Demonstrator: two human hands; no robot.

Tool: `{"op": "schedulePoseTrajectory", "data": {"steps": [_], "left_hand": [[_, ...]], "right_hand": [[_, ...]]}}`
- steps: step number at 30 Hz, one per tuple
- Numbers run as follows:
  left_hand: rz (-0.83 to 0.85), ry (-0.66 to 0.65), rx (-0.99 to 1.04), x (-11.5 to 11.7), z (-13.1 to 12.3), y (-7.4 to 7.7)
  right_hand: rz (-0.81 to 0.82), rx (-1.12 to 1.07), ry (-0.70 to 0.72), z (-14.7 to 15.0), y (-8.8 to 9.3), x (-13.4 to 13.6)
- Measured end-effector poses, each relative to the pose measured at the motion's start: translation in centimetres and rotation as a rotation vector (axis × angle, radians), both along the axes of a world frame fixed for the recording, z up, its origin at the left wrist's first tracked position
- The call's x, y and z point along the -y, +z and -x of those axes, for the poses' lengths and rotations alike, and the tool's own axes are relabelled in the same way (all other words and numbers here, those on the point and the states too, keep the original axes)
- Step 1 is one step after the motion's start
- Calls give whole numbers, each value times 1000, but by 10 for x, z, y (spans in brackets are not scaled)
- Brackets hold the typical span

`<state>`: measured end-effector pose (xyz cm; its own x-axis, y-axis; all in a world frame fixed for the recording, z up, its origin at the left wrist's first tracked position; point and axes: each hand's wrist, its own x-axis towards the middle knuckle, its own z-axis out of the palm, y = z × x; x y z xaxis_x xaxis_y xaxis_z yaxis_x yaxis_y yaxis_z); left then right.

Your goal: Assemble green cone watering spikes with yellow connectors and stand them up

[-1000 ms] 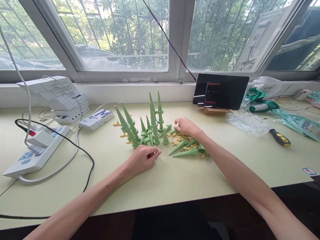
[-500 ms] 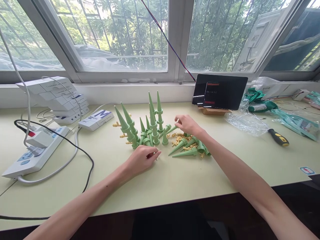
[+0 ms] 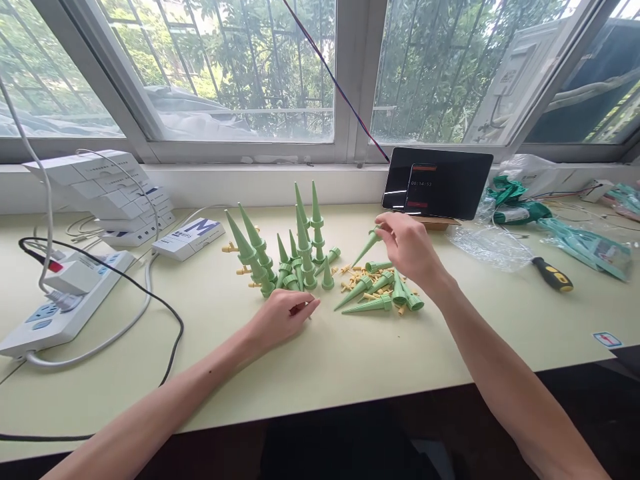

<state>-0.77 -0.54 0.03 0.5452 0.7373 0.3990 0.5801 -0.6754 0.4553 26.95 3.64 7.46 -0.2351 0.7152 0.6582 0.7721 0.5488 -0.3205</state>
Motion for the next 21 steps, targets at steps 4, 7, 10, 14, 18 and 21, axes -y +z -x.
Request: {"op": "schedulePoseTrajectory", "data": {"steps": [4, 7, 10, 14, 18, 21], "left_hand": [[113, 71, 87, -1, 0, 0], [294, 100, 193, 0, 0, 2], [495, 76, 321, 1, -1, 6], [660, 15, 422, 3, -3, 12], [712, -41, 430, 4, -4, 16], [729, -57, 406, 4, -3, 16]], "right_hand": [[71, -74, 255, 25, -12, 29], [109, -46, 382, 44, -26, 39], [107, -53, 469, 57, -43, 41], [68, -92, 517, 66, -62, 39], [47, -110, 552, 73, -74, 41], [57, -134, 551, 74, -77, 43]]}}
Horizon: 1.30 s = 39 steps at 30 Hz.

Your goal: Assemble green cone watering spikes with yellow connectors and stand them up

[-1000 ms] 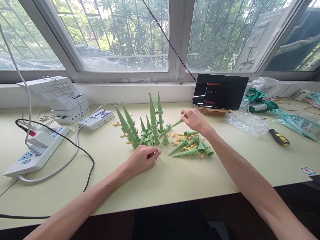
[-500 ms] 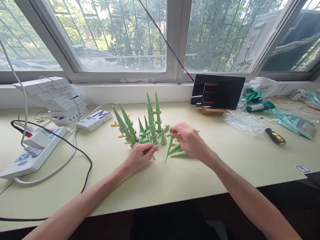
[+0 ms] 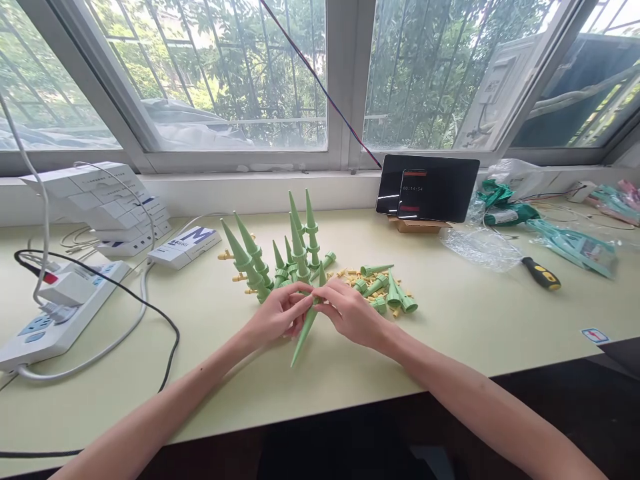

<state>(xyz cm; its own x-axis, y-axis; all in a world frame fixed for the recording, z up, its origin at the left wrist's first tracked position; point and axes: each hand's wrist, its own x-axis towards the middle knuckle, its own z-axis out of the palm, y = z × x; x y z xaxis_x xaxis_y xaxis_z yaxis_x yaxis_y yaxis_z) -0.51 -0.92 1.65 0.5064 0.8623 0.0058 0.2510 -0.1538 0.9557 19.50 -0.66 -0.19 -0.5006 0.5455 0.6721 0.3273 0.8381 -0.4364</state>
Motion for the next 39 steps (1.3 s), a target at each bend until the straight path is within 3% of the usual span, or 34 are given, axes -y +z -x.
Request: {"op": "schedulePoseTrajectory", "data": {"steps": [20, 39], "left_hand": [[102, -115, 5, -5, 2, -3], [-25, 10, -68, -7, 4, -5]], "right_hand": [[146, -51, 95, 2, -4, 7], [140, -81, 25, -2, -3, 6]]}}
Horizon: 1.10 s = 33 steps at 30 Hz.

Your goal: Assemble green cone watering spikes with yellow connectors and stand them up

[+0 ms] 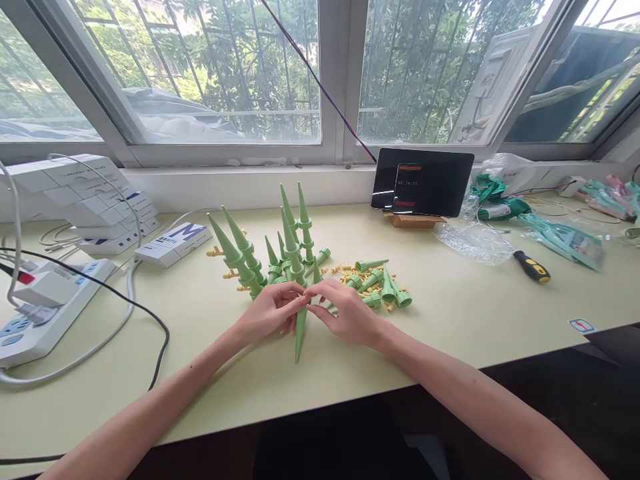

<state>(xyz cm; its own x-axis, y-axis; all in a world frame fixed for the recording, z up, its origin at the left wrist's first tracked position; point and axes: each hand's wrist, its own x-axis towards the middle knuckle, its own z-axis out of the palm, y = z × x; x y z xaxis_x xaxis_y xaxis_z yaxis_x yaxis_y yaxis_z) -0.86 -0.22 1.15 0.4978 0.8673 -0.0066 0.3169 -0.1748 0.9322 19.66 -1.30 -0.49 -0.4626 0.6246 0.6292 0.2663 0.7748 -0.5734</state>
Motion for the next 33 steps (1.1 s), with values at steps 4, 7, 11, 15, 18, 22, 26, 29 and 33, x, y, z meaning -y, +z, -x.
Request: {"op": "schedulePoseTrajectory", "data": {"steps": [4, 7, 11, 15, 18, 22, 26, 29, 33], "left_hand": [[-113, 40, -25, 3, -2, -2], [-189, 72, -69, 4, -3, -2], [-286, 95, -165, 4, -3, -4], [-331, 91, -192, 3, -3, -5], [-334, 99, -179, 3, -2, -6], [-333, 112, -172, 3, -2, -7], [-339, 115, -177, 3, -3, -6], [-335, 122, -183, 3, -4, -6], [-334, 124, -181, 3, -4, -5]], "right_hand": [[-5, 0, -83, -5, 3, -4], [-8, -10, -159, -11, 7, -9], [-4, -30, -251, -20, 9, -16], [6, 45, -342, -30, 10, -25], [27, 226, -360, -35, 9, -31], [62, 401, -360, -32, 8, -34], [83, 530, -359, -24, 7, -33], [69, 562, -380, -20, 6, -33], [71, 558, -419, -19, 4, -33]]}}
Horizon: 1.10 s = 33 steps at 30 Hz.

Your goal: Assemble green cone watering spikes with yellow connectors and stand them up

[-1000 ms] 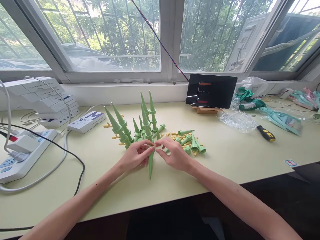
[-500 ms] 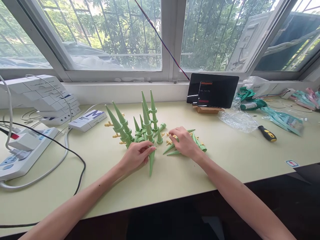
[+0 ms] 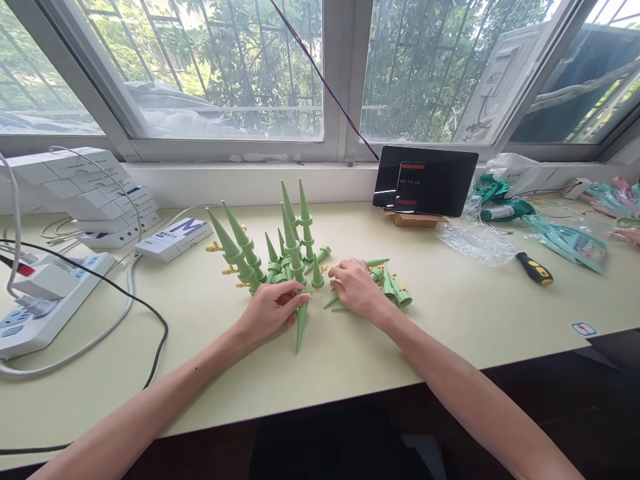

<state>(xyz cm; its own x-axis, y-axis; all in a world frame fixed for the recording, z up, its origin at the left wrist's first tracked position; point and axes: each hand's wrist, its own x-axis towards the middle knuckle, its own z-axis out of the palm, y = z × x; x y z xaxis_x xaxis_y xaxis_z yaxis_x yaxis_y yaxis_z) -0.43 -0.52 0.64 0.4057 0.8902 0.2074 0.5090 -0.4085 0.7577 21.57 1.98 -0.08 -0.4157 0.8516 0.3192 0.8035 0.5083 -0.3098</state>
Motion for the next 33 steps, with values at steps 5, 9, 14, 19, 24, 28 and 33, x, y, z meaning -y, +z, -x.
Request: {"op": "schedulePoseTrajectory", "data": {"steps": [5, 9, 14, 19, 24, 28, 33], "left_hand": [[-22, -5, -22, 0, 0, -1], [-80, 5, -57, -2, 0, -2], [-129, 14, -89, -3, 1, -4], [-170, 10, -109, -3, 1, -4], [-181, 5, -112, -4, 1, -4], [-202, 7, -119, -5, 2, -5], [-229, 0, -124, -5, 3, -5]], "right_hand": [[17, 3, -25, 1, -2, -1], [24, 17, -30, 3, -2, -1], [48, 34, -45, 5, 0, -2], [84, 28, -51, 5, 2, -1], [102, 25, -55, 5, 4, -1], [126, -4, -64, 4, 4, -1], [121, -40, -68, 4, 1, -1]]}}
